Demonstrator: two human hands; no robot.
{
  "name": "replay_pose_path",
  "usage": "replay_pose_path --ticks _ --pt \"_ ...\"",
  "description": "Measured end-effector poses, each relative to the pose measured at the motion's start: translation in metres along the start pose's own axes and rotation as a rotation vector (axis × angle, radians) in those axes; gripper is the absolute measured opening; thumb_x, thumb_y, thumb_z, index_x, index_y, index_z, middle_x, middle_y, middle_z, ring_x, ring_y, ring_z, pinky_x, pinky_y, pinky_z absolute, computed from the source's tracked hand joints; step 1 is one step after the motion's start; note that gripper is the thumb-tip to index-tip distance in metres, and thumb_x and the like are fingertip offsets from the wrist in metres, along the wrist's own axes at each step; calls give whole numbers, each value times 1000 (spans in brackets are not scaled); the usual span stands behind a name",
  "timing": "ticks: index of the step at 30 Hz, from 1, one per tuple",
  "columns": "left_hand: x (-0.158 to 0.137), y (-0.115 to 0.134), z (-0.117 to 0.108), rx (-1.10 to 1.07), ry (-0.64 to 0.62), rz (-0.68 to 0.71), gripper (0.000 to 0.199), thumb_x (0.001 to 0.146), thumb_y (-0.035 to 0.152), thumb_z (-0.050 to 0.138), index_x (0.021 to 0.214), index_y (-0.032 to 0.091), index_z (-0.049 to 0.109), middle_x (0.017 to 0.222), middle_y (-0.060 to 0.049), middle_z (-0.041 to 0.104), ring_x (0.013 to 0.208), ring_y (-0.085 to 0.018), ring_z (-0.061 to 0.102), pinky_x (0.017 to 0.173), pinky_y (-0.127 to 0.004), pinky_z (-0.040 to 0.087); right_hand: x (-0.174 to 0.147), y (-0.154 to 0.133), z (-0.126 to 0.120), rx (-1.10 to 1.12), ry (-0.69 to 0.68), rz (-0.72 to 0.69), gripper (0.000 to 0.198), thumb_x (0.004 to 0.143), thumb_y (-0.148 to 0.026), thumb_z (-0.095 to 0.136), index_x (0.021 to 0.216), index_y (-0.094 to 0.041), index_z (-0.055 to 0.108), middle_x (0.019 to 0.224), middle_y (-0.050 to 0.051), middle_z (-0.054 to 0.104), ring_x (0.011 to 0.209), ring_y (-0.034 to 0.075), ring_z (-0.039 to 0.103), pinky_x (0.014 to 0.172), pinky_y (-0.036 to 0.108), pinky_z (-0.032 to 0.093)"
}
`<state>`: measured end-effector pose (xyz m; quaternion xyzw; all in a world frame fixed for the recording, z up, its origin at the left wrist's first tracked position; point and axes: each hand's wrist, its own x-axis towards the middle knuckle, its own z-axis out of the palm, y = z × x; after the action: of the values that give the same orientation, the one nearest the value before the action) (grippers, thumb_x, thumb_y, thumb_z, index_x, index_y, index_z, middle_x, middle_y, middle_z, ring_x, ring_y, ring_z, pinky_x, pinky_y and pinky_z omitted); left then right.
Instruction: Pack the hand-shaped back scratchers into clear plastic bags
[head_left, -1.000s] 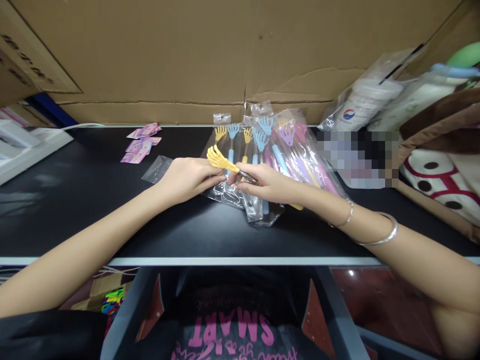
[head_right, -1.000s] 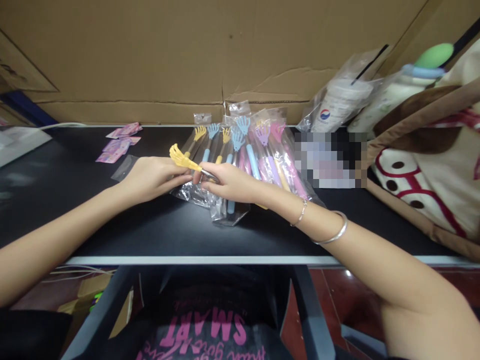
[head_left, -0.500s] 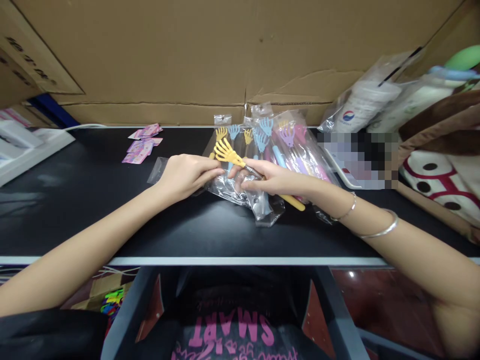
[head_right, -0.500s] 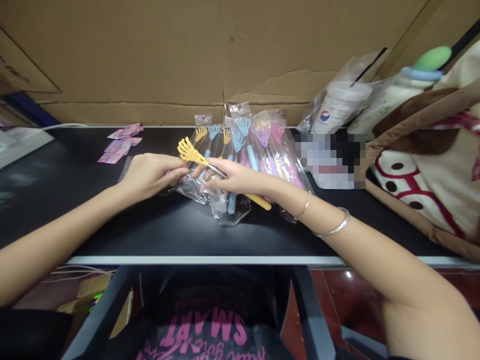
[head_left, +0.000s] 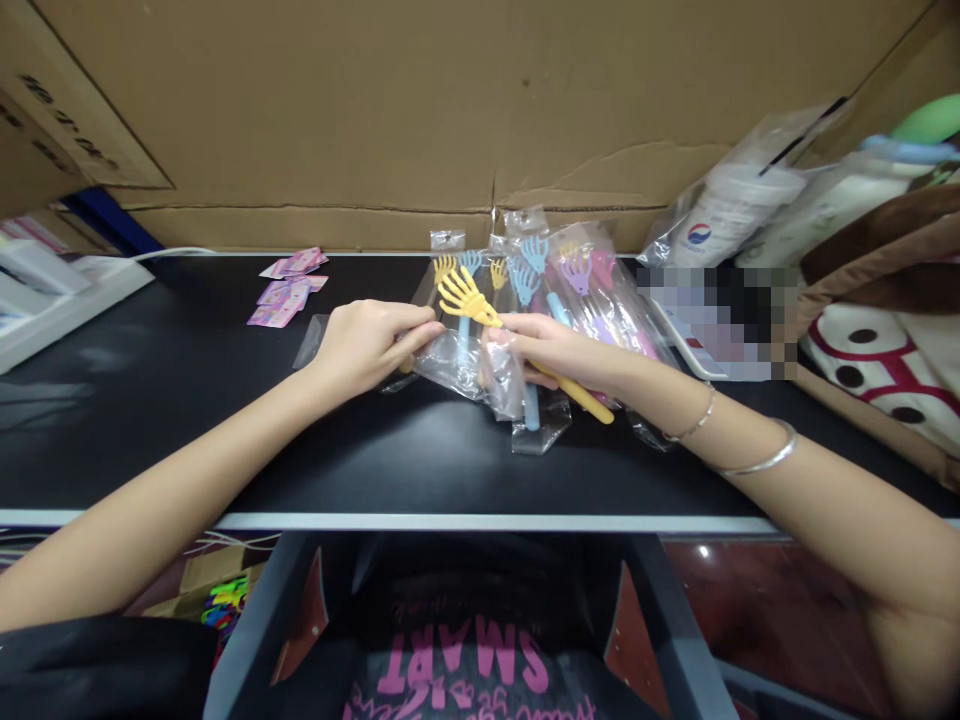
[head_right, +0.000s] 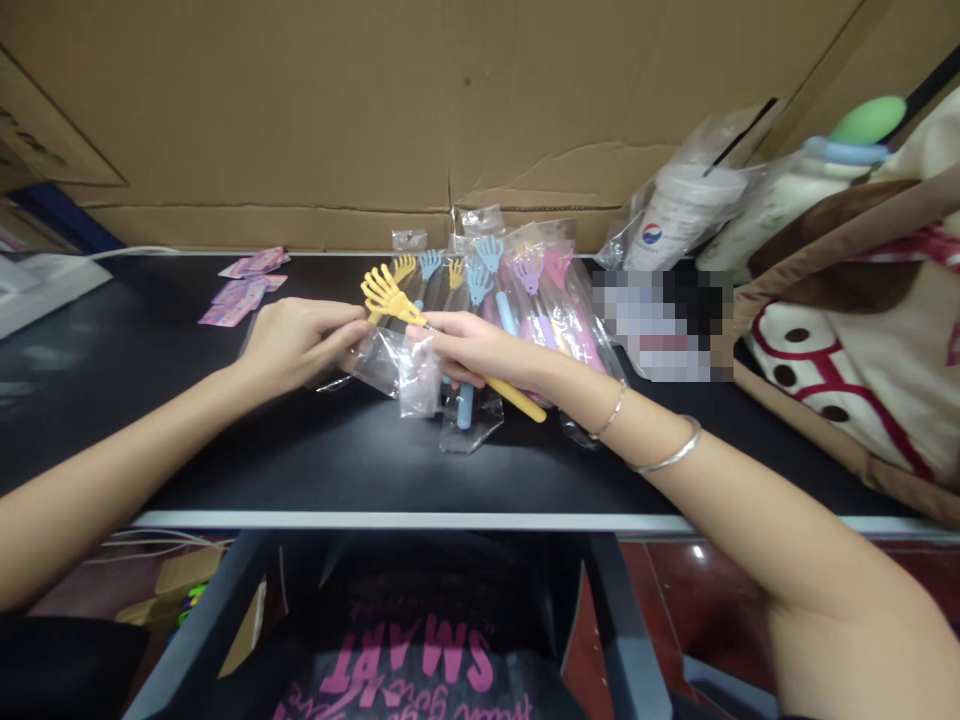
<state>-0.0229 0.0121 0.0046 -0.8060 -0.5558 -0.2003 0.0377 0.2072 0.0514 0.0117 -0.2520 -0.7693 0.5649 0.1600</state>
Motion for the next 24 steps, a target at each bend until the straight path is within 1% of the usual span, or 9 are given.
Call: replay_pose_path --ticks 5,8,12,13,14,16,18,22,24 --pt "1 -3 1 9 -1 -30 44 93 46 37 61 18 49 57 2 53 54 -10 44 54 -24 20 0 3 0 48 15 9 32 98 -42 41 77 -19 49 61 -5 54 36 2 31 43 19 38" --pt "2 -3 1 13 0 -38 45 92 46 36 60 17 48 56 1 51 53 -11 43 53 -25 20 0 3 0 66 4 24 34 96 -47 44 77 -19 49 64 -5 56 36 2 30 44 20 38" --pt "1 -2 -1 20 2 -40 46 92 47 36 58 17 47 56 1 51 54 -11 44 54 -25 19 -1 0 1 66 27 23 42 97 -51 37 72 -20 48 49 -7 42 38 5 32 46 20 38" --pt "1 -2 -1 22 4 -41 46 92 47 36 58 17 46 56 1 52 55 -11 44 54 -25 19 -2 -1 1 64 30 22 40 97 -49 37 72 -20 48 48 -7 41 39 5 33 46 20 38" --pt "1 -2 -1 25 6 -41 46 92 47 36 58 17 46 56 1 52 55 -11 44 54 -25 19 -2 -2 1 58 32 23 37 97 -46 40 73 -20 48 50 -6 45 39 5 35 45 20 36" --pt "1 -2 -2 29 10 -41 45 92 47 37 59 17 47 57 1 53 55 -11 45 53 -24 20 -2 -4 1 42 24 27 27 94 -39 48 76 -19 49 63 -3 58 39 3 35 40 20 31" --pt "1 -2 -2 32 14 -51 45 91 47 38 60 18 49 57 1 53 56 -11 46 53 -24 20 -1 -3 0 43 -1 35 19 92 -32 52 79 -18 48 77 0 65 38 2 34 36 20 26" --pt "1 -3 -2 35 25 -88 41 91 47 40 65 19 55 57 2 54 55 -11 47 54 -24 21 1 0 -2 73 -18 14 6 87 -19 52 84 -19 46 79 -1 65 38 0 31 34 18 23" --pt "1 -3 -3 32 27 -98 40 92 47 39 68 19 56 57 2 55 55 -11 47 54 -24 22 1 1 -3 87 -4 13 12 81 -11 50 89 -19 46 81 -2 64 39 1 31 35 18 24"
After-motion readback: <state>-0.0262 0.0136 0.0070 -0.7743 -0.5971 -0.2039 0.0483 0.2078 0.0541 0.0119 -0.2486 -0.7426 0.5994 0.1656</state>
